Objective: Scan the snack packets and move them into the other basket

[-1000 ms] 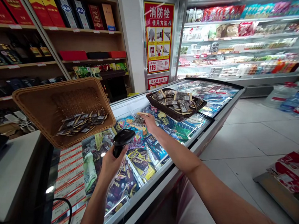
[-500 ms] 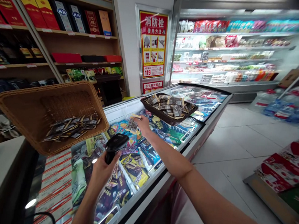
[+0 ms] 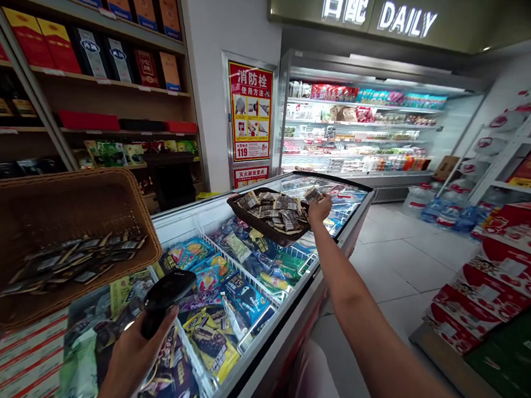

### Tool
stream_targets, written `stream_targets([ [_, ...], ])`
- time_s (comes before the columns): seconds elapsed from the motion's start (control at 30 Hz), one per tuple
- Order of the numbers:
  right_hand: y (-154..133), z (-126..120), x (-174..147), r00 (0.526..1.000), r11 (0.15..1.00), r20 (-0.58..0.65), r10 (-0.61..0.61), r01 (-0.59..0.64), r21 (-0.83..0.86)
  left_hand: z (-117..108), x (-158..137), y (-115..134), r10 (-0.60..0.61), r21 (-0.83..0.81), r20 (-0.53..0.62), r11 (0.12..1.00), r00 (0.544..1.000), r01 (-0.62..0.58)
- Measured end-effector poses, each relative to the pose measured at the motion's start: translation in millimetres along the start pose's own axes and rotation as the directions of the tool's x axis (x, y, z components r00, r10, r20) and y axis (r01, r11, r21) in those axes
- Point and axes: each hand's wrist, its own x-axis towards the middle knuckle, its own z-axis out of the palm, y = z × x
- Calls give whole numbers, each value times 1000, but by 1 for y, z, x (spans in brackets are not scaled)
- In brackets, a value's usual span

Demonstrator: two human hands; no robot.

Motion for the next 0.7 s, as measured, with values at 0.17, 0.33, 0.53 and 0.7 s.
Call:
stream_targets([
  [0.17, 1, 4, -12, 999, 999, 28, -42, 42, 0, -3, -4, 7, -31, -79, 7, 996, 999, 31],
  [0.33, -44, 37, -98, 890, 889, 56, -453, 447, 98, -7, -11, 15, -99, -148, -72, 985, 992, 88],
  [0.53, -108, 96, -313, 315, 690, 632, -708, 504, 521, -19, -12, 12, -156, -241, -291, 967, 944, 86],
  [0.7, -139, 142, -439, -58, 591, 840, -540, 684, 427, -28, -10, 8, -178, -329, -373, 943, 911, 50],
])
